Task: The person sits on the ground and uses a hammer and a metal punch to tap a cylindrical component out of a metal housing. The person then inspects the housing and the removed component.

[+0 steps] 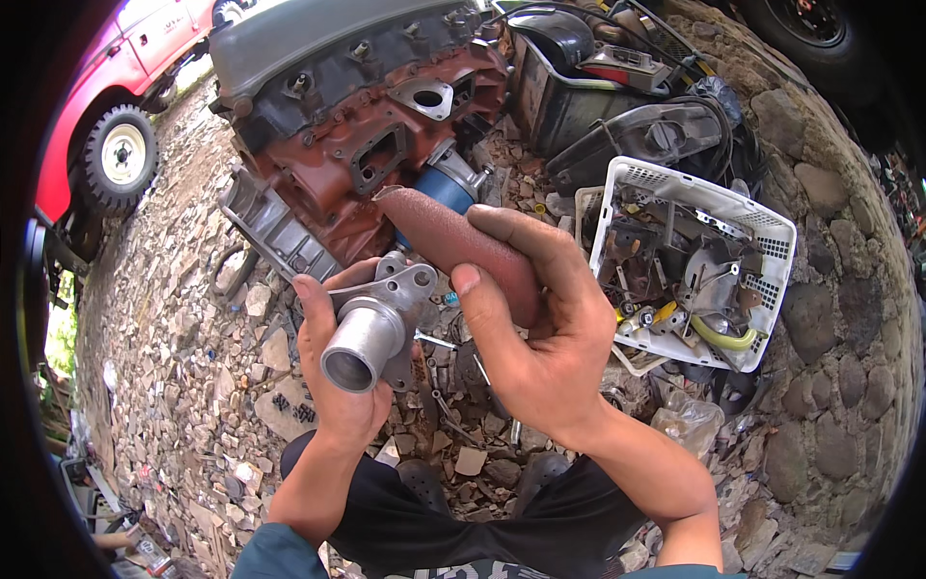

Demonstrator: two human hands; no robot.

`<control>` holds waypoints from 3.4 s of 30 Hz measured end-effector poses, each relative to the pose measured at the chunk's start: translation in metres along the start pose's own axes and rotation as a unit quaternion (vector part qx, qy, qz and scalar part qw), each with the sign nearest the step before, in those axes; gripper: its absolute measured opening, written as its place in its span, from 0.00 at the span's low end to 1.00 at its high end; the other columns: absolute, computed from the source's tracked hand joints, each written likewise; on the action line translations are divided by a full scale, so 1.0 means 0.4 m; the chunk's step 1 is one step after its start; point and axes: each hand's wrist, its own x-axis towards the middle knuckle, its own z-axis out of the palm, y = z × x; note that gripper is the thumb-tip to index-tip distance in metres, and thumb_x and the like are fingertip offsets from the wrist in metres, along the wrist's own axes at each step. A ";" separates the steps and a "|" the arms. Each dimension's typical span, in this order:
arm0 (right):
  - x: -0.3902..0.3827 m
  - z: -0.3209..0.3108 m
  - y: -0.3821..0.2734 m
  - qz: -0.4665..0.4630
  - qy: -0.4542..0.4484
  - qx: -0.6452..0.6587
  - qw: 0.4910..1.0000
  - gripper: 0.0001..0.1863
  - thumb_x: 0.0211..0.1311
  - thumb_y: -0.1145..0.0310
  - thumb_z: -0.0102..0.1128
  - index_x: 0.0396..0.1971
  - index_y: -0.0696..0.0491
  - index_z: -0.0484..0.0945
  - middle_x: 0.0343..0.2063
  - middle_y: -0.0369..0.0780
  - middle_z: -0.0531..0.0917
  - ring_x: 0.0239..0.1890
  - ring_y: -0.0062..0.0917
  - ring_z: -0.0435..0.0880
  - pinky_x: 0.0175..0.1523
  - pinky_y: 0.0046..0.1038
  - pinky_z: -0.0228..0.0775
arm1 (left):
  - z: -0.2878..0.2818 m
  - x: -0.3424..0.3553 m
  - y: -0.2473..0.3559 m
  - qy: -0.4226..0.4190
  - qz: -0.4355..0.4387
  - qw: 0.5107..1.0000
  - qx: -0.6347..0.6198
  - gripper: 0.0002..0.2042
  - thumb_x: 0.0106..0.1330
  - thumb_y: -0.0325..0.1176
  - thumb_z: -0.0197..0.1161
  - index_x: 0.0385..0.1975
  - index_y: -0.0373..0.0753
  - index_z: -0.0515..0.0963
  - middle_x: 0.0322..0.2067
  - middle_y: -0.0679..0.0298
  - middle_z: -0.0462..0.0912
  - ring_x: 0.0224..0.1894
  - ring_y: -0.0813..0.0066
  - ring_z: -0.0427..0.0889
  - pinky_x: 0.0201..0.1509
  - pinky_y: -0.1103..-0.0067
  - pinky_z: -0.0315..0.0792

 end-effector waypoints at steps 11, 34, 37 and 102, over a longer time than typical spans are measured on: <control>0.010 0.008 0.011 0.119 -0.090 0.125 0.981 0.14 0.62 0.69 0.66 0.38 0.59 0.70 0.44 0.48 0.81 0.48 0.24 0.80 0.52 0.28 0.73 | -0.015 0.015 -0.011 -0.024 0.009 0.995 0.093 0.37 0.73 0.64 0.35 0.42 0.31 0.77 0.31 0.59 0.83 0.29 0.76 0.84 0.30 0.81 0.80; 0.034 -0.018 0.027 0.153 -0.127 -0.071 0.977 0.13 0.64 0.70 0.63 0.45 0.60 0.79 0.33 0.45 0.85 0.35 0.24 0.85 0.40 0.25 0.76 | -0.054 0.064 -0.007 -0.136 -0.073 0.988 0.030 0.32 0.73 0.62 0.40 0.51 0.34 0.71 0.45 0.52 0.82 0.37 0.65 0.87 0.26 0.82 0.79; 0.029 -0.010 0.018 0.195 -0.114 -0.052 0.973 0.10 0.64 0.71 0.63 0.42 0.60 0.80 0.31 0.44 0.84 0.34 0.24 0.84 0.39 0.25 0.75 | -0.052 0.056 -0.016 -0.133 -0.033 0.988 0.064 0.31 0.73 0.60 0.45 0.53 0.33 0.71 0.44 0.55 0.82 0.37 0.69 0.87 0.27 0.83 0.78; 0.015 -0.018 0.010 0.164 -0.206 0.067 0.962 0.18 0.61 0.85 0.54 0.52 0.61 0.77 0.42 0.46 0.86 0.46 0.26 0.87 0.52 0.24 0.78 | -0.033 0.043 -0.038 -0.211 0.190 0.901 0.330 0.11 0.58 0.27 0.66 0.41 0.34 0.80 0.39 0.55 0.80 0.40 0.57 0.83 0.42 0.70 0.75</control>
